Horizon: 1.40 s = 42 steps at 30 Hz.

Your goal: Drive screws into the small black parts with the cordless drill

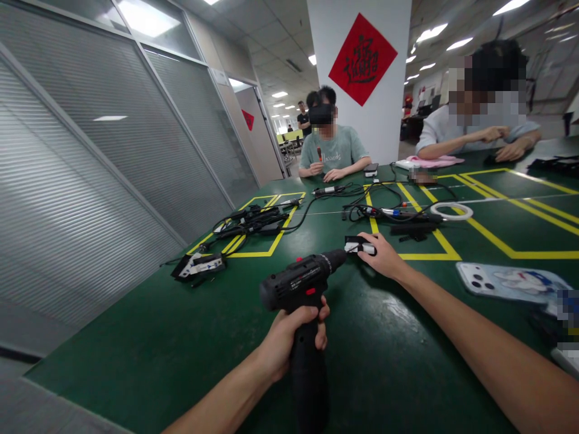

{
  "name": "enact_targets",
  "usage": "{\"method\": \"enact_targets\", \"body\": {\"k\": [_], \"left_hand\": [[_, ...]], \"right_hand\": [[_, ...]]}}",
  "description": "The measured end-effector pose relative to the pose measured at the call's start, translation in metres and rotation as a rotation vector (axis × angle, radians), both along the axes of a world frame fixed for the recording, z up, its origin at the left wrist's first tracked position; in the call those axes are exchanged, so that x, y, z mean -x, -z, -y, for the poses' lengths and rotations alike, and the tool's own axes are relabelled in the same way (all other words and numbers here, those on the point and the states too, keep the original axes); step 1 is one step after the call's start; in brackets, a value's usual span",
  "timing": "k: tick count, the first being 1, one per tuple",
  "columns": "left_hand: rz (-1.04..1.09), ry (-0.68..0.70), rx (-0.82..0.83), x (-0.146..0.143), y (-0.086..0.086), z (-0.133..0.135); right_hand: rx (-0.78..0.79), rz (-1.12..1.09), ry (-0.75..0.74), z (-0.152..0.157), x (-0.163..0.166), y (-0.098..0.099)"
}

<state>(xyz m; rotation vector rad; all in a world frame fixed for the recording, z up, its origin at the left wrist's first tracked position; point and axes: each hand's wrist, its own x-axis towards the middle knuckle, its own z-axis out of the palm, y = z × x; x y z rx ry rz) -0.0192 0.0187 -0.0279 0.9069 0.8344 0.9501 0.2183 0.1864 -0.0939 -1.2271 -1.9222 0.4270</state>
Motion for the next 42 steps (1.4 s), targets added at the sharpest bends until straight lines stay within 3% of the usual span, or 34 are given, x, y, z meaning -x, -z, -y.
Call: {"method": "enact_targets", "body": {"k": [42], "left_hand": [[0.002, -0.012, 0.01, 0.0003, -0.0007, -0.0003]], "right_hand": [[0.01, -0.016, 0.018, 0.0018, 0.0003, -0.0015]]}}
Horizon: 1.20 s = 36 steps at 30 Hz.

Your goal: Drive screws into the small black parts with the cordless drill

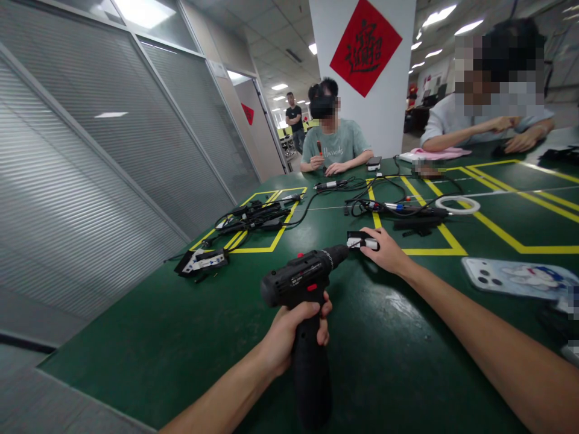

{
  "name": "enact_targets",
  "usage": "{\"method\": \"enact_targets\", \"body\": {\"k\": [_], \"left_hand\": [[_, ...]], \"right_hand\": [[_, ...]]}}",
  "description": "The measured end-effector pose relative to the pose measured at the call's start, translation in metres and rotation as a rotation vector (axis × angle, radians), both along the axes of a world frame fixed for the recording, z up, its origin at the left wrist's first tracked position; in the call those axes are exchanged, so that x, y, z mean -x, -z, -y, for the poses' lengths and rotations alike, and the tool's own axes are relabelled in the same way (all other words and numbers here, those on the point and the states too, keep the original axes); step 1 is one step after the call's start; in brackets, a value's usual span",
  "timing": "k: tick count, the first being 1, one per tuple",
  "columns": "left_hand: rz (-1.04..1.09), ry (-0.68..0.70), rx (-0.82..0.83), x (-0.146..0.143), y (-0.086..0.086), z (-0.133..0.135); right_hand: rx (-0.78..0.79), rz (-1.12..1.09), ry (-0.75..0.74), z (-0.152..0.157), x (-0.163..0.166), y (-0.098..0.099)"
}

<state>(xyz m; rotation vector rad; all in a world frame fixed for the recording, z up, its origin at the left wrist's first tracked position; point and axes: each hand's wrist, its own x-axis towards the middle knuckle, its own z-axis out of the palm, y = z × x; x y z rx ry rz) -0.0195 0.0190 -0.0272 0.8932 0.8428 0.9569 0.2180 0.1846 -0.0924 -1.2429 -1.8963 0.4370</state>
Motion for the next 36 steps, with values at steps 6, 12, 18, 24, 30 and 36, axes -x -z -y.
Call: {"method": "enact_targets", "body": {"k": [6, 12, 18, 24, 30, 36], "left_hand": [[-0.009, 0.016, -0.009, -0.0003, -0.0003, 0.0002], [-0.015, 0.001, 0.003, -0.0006, -0.0002, 0.0003], [-0.019, 0.002, -0.008, -0.0003, -0.0003, -0.0007], [-0.007, 0.003, 0.0, -0.0011, -0.0002, 0.0], [-0.01, 0.008, -0.001, -0.0008, 0.0002, 0.0], [-0.012, 0.004, -0.009, -0.0003, 0.0005, 0.0002]], "right_hand": [[-0.006, -0.001, 0.002, -0.0008, -0.0003, 0.0012], [-0.015, -0.021, -0.003, -0.0026, -0.0003, 0.0034], [-0.01, -0.011, -0.008, -0.0011, -0.0001, 0.0012], [-0.013, -0.003, -0.007, -0.0018, 0.0001, 0.0015], [-0.017, -0.007, 0.0, -0.0027, 0.0002, 0.0033], [-0.014, -0.009, -0.003, -0.0031, 0.0001, 0.0033]]}}
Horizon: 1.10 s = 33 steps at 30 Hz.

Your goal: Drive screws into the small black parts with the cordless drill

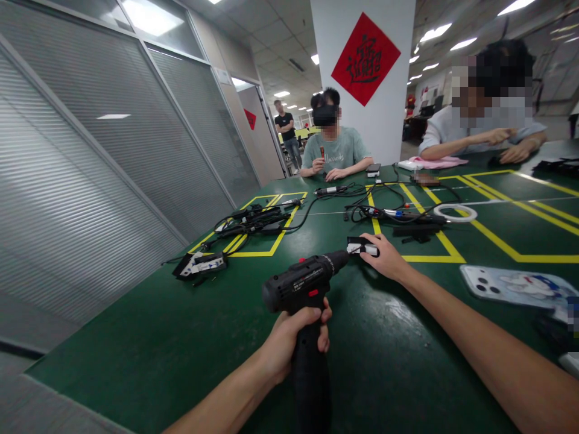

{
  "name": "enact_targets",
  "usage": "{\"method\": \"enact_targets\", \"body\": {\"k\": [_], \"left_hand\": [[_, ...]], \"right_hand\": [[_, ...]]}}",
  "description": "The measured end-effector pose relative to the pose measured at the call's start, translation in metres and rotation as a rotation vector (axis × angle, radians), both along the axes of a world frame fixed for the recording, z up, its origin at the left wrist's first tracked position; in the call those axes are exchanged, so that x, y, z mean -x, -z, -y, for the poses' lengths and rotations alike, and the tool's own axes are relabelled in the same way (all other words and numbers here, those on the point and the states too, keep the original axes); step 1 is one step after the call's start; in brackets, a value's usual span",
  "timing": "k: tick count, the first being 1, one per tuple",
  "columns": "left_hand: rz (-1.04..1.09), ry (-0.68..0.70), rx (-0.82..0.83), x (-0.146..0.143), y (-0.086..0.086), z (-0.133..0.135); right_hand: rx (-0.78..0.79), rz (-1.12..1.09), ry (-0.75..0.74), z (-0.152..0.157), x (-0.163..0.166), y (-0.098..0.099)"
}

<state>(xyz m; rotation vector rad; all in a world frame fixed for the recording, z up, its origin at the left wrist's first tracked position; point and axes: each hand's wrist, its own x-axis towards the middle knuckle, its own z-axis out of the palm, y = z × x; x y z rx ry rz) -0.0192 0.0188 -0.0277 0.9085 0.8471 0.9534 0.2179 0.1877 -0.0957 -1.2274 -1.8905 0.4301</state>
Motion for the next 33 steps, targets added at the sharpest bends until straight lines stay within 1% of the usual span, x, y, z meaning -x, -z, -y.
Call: {"method": "enact_targets", "body": {"k": [8, 19, 33], "left_hand": [[-0.005, -0.002, 0.003, -0.0004, -0.0016, 0.0011], [0.021, 0.01, 0.009, -0.0007, 0.0003, 0.0], [0.017, 0.005, 0.021, -0.0004, -0.0014, 0.0007]], "right_hand": [[0.008, -0.007, 0.002, -0.0003, -0.0003, 0.0021], [0.025, 0.012, 0.02, 0.0004, -0.0004, 0.0031], [0.013, 0.02, 0.017, -0.0021, -0.0006, 0.0056]]}}
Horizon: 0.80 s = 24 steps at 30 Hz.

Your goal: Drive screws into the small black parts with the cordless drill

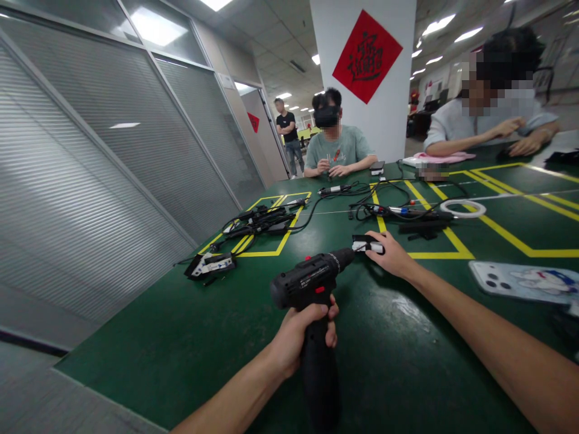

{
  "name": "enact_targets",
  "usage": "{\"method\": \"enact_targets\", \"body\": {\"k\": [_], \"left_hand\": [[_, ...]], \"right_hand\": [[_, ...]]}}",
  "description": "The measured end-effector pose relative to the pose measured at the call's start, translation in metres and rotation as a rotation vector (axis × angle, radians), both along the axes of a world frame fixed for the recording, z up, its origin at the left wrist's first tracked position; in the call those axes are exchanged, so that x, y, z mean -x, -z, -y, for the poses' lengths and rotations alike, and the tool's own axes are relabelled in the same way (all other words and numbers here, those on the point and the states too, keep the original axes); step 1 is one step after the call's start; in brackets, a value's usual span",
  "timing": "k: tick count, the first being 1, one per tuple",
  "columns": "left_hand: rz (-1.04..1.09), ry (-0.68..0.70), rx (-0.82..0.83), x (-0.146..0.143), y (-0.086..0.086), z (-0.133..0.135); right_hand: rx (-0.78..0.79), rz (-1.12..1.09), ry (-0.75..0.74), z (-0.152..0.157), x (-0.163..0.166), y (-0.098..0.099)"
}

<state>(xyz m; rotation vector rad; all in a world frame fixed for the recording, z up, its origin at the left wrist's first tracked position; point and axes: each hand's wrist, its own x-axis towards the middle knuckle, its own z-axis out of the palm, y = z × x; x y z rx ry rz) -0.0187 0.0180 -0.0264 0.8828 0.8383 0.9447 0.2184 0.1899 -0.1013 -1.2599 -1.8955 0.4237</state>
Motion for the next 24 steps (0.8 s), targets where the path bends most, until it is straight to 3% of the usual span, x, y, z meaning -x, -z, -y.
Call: {"method": "enact_targets", "body": {"k": [24], "left_hand": [[-0.018, 0.001, -0.018, -0.0004, -0.0013, 0.0003]], "right_hand": [[0.059, 0.0, -0.004, 0.0031, -0.001, -0.0052]]}}
